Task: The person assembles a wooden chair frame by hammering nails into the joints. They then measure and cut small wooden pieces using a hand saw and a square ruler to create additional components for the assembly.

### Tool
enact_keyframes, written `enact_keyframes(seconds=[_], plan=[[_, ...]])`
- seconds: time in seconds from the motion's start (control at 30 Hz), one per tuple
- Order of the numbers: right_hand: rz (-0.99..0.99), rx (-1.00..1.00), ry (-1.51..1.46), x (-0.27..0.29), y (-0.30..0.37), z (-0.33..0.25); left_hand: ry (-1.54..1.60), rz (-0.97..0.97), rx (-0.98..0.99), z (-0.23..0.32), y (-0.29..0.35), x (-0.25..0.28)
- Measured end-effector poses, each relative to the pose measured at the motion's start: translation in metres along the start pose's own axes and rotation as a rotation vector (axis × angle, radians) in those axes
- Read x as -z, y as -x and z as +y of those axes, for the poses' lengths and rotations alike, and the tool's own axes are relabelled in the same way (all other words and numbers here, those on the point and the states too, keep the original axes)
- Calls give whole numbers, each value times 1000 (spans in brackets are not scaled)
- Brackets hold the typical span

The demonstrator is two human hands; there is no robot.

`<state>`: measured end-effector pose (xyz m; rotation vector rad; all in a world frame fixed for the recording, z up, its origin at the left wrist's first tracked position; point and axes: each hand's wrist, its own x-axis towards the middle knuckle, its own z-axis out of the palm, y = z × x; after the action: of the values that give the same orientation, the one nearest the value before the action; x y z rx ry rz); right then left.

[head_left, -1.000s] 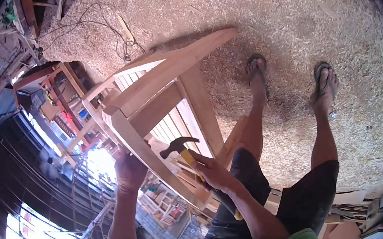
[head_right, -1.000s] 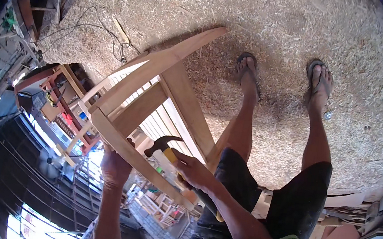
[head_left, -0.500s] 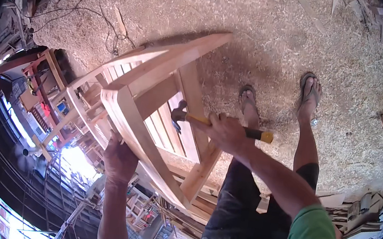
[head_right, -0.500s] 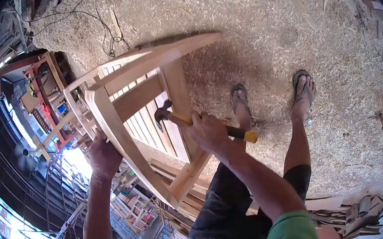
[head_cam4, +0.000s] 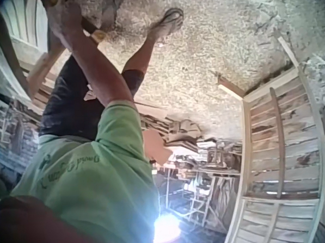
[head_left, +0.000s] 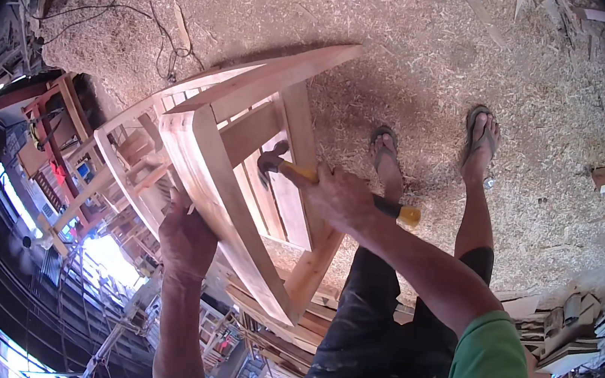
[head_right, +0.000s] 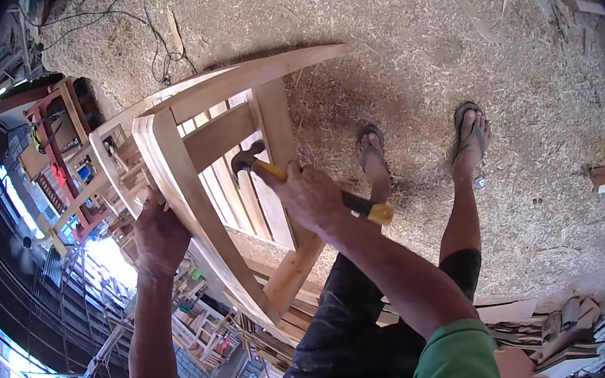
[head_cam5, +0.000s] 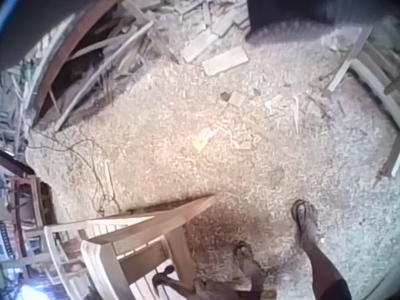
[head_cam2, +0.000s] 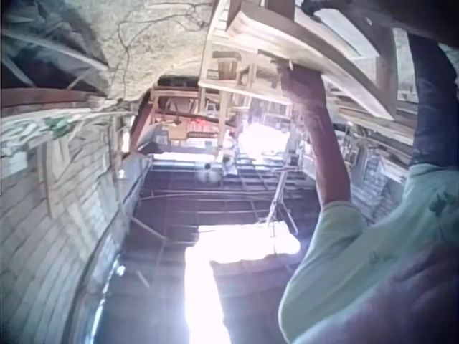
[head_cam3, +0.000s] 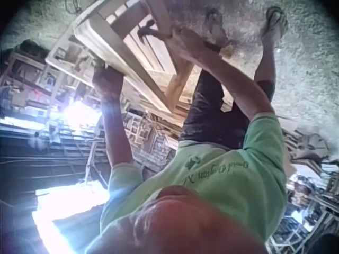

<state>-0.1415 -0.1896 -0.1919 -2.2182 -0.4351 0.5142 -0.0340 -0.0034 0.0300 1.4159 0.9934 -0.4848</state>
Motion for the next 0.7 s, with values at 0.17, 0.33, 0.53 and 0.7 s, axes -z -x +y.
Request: enact_keyframes(seconds=[0.17, 0.33, 0.53, 0.7], plan=[[-88, 10, -75, 9, 8, 8, 9, -10, -11, -1, 4, 0], [71, 43, 4, -7, 3, 16, -11, -6, 0, -2, -1, 0], [-81, -29, -147, 16, 12, 21, -72, 58, -6, -3, 6, 0], [26, -40, -146, -11, 5, -2, -96, 54, -30, -5, 0, -6]])
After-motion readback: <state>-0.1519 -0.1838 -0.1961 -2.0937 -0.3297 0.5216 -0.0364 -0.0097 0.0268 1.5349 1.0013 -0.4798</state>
